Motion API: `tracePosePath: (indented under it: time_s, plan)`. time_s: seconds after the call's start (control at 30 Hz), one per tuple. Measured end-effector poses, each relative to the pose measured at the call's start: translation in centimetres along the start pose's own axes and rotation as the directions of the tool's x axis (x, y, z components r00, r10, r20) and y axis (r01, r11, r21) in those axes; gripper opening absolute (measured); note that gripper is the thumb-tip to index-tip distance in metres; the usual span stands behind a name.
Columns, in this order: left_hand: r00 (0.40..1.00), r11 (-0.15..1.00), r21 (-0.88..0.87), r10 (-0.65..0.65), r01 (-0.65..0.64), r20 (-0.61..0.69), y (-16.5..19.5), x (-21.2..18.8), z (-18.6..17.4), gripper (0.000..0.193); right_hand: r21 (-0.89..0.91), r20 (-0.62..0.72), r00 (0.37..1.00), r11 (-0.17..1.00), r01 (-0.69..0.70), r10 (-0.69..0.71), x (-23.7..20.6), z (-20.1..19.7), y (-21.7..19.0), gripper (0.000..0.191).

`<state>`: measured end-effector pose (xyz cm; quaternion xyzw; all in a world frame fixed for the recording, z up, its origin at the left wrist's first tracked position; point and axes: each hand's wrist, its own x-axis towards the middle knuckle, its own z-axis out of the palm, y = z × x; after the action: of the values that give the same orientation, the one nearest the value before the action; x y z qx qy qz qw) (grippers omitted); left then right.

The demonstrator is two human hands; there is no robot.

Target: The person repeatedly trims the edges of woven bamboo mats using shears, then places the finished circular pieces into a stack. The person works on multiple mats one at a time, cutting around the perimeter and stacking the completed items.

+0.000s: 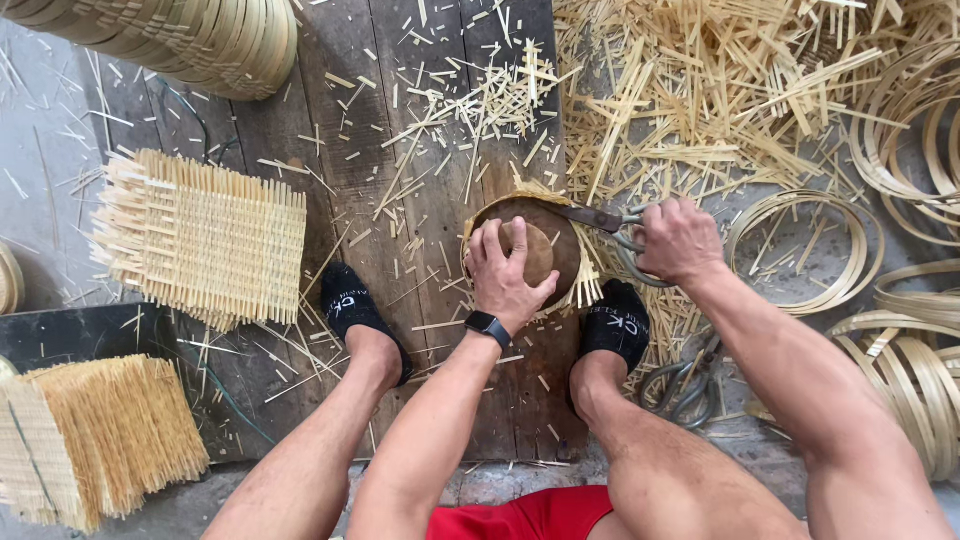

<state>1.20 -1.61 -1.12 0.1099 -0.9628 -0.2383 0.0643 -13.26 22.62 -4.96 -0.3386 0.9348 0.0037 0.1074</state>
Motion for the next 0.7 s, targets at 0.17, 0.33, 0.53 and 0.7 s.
tracePosePath:
  time_s: [0.17, 0.33, 0.53, 0.7]
  plan:
    - [0.998, 0.999, -0.003, 0.046, -0.045, 0.051, -0.7, 0.3, -0.3, 0.105, 0.062, -0.056, 0.998, 0.998, -0.008, 0.011, -0.9, 1.2, 1.2, 0.024]
    - [0.993, 0.996, -0.013, 0.085, -0.084, 0.087, -0.9, 0.5, -0.7, 0.104, 0.080, 0.123, 0.992, 0.996, -0.028, 0.018, -0.2, -0.3, 1.1, 0.037]
    - [0.945, 0.971, -0.042, 0.237, -0.234, 0.226, -1.2, 1.5, -1.8, 0.106, -0.042, 0.064, 0.998, 0.999, -0.001, 0.004, 0.1, -0.7, -0.2, 0.052]
    - [0.979, 0.988, 0.034, 0.141, -0.147, 0.147, 0.2, 0.9, -3.0, 0.103, 0.031, 0.229, 0.972, 0.997, -0.071, 0.062, -0.8, -0.2, 1.0, 0.031]
